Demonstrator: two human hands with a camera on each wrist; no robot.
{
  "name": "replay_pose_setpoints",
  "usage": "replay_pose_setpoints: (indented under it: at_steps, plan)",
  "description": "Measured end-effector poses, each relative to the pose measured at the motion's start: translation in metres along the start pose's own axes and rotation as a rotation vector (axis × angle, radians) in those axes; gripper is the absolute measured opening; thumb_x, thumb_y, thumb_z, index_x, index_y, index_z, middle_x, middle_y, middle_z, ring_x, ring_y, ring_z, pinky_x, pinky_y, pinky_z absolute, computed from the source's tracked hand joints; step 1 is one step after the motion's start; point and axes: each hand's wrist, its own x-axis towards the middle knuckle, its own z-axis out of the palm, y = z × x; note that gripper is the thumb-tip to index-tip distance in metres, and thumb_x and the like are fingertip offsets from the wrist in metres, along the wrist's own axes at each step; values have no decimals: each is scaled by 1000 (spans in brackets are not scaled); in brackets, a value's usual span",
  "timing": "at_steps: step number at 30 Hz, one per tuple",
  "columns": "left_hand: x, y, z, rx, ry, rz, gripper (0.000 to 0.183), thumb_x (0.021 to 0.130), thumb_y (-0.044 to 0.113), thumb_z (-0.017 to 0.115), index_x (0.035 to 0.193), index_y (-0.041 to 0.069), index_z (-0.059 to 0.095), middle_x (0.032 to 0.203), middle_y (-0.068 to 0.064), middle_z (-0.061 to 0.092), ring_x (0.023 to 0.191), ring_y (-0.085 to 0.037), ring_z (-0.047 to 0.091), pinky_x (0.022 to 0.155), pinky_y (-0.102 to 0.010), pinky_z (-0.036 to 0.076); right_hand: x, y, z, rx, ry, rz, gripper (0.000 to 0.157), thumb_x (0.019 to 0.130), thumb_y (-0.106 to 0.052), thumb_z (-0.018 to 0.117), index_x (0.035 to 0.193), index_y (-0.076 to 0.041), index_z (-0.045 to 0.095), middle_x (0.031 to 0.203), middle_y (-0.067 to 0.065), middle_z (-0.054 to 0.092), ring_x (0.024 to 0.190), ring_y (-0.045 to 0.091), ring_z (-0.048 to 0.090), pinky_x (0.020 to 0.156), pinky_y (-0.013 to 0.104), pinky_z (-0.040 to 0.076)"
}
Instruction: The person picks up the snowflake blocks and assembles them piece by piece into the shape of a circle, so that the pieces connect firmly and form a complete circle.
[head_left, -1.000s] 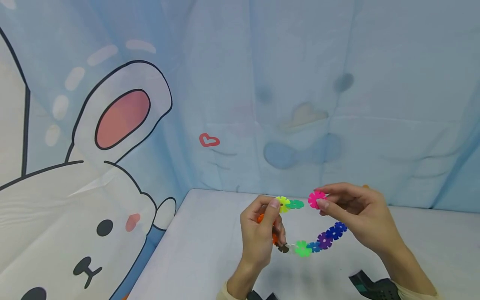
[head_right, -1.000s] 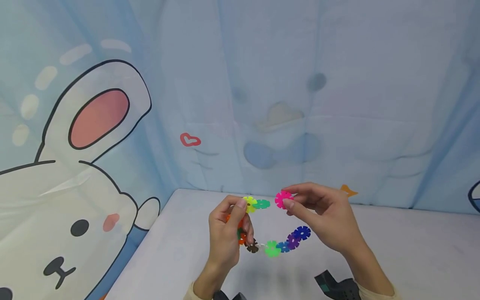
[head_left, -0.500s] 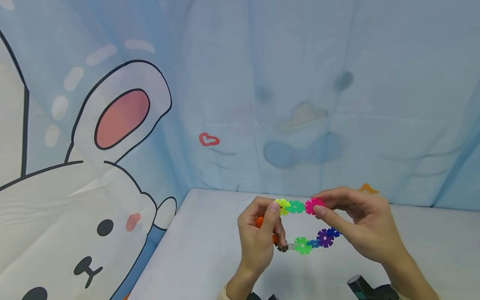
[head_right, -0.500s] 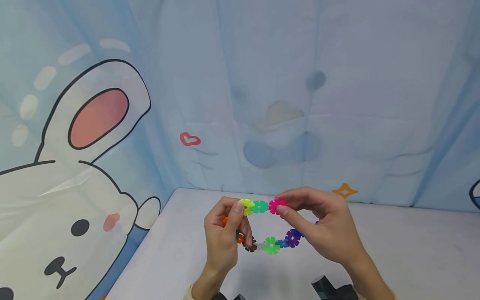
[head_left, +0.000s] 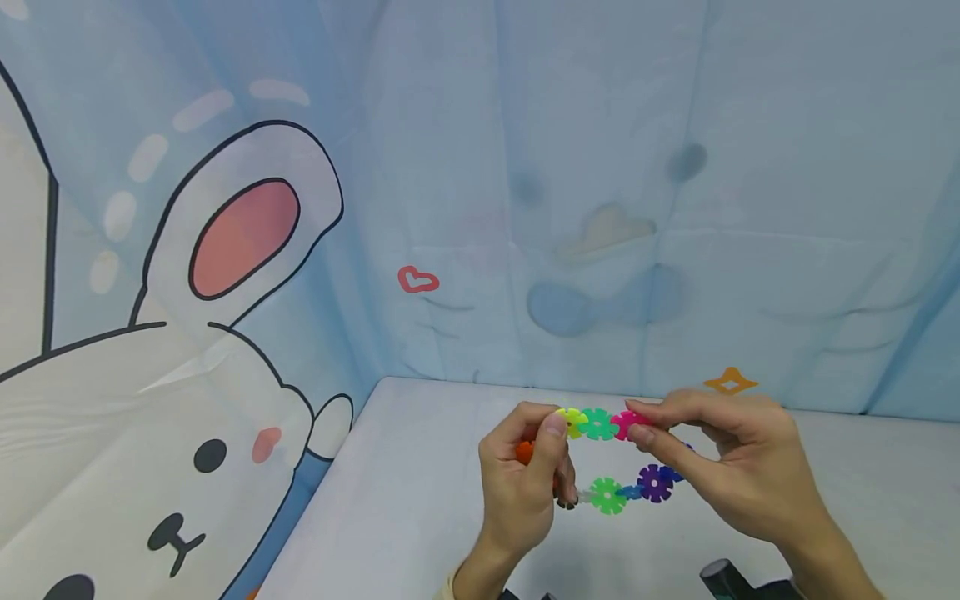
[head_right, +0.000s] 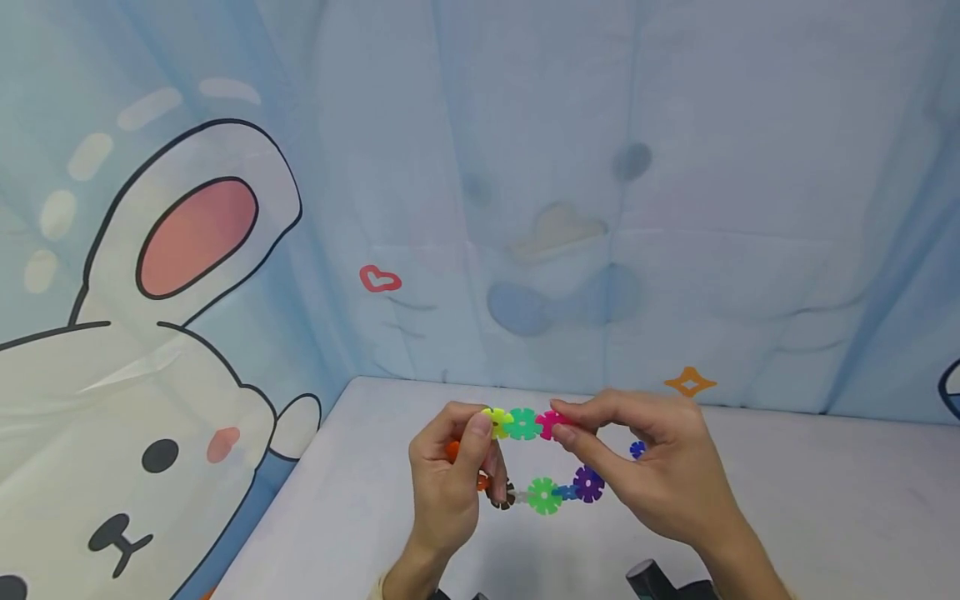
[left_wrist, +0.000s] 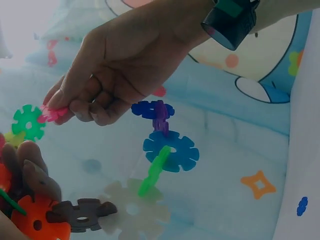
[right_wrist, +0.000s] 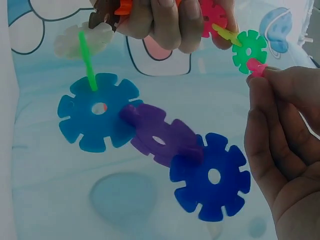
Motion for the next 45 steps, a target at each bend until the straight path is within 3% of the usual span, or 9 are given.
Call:
replay_pose_setpoints:
  at_steps: [6, 13, 18, 22, 25, 32, 35, 40, 45]
  plan:
    - [0, 4, 0, 23, -24, -72, 16, 110, -5, 42, 100, -7, 53, 61, -18, 45, 37, -27, 49, 32, -29, 49, -1, 1, 5, -8, 17, -2, 27, 78, 25, 78, 102, 12, 76, 102, 13, 82, 89, 15, 79, 82, 18, 63]
    - [3, 7, 3, 125, -65, -338, 23, 114, 9, 34, 103, -4, 48, 69, -29, 57, 45, -24, 61, 47, -32, 61, -1, -7, 6, -424, 37, 170, 40, 75, 22, 81, 106, -3, 81, 100, -4, 82, 81, 6, 77, 81, 14, 61]
    - [6, 5, 1, 80, -42, -500, 23, 105, 7, 27, 116, 0, 46, 76, -39, 60, 45, -7, 61, 48, -24, 58, 0, -4, 9, -538, 2, 257, 38, 81, 11, 84, 110, -14, 82, 95, -8, 82, 80, 3, 76, 79, 12, 59]
    - [7, 4, -6, 34, -62, -532, 38, 97, 6, 28, 122, -5, 53, 68, -41, 50, 43, -5, 56, 47, -20, 55, -1, -1, 11, -583, -29, 298, 33, 84, 2, 86, 110, -18, 82, 93, -8, 81, 78, 2, 75, 75, 12, 59]
    - [7, 1, -10, 0, -69, -535, 40, 102, 11, 32, 120, -11, 60, 59, -33, 39, 40, -5, 51, 43, -18, 50, -1, 0, 7, -585, -90, 345, 31, 88, -4, 85, 114, -20, 81, 96, -8, 81, 82, 2, 76, 75, 15, 60]
    - [9, -6, -13, 22, 45, -585, 33, 109, 19, 56, 116, -10, 72, 50, 1, 37, 36, -6, 46, 39, -16, 42, -6, 18, -34, -726, -188, 543, 33, 101, -24, 75, 134, -25, 73, 115, -3, 80, 96, 4, 76, 77, 21, 60]
    - [9, -7, -16, 23, 64, -613, 31, 109, 18, 57, 115, -9, 71, 52, 2, 40, 39, -7, 48, 42, -17, 44, -17, 44, -62, -829, -254, 653, 38, 102, -32, 73, 133, -11, 73, 118, 12, 79, 96, 22, 78, 73, 32, 64]
    - [10, -6, -20, 24, 19, -651, 31, 112, 21, 49, 117, -6, 61, 59, 0, 48, 44, -9, 53, 49, -20, 53, -48, 93, -97, -889, -484, 917, 58, 98, -38, 75, 131, 8, 66, 127, 36, 67, 105, 48, 72, 78, 57, 65]
    - [10, -4, -20, 11, -9, -656, 25, 111, 16, 43, 119, -5, 55, 60, 0, 50, 45, -9, 54, 50, -21, 55, -75, 124, -112, -922, -579, 1083, 54, 88, -32, 86, 120, 8, 69, 115, 33, 68, 101, 46, 66, 84, 63, 59]
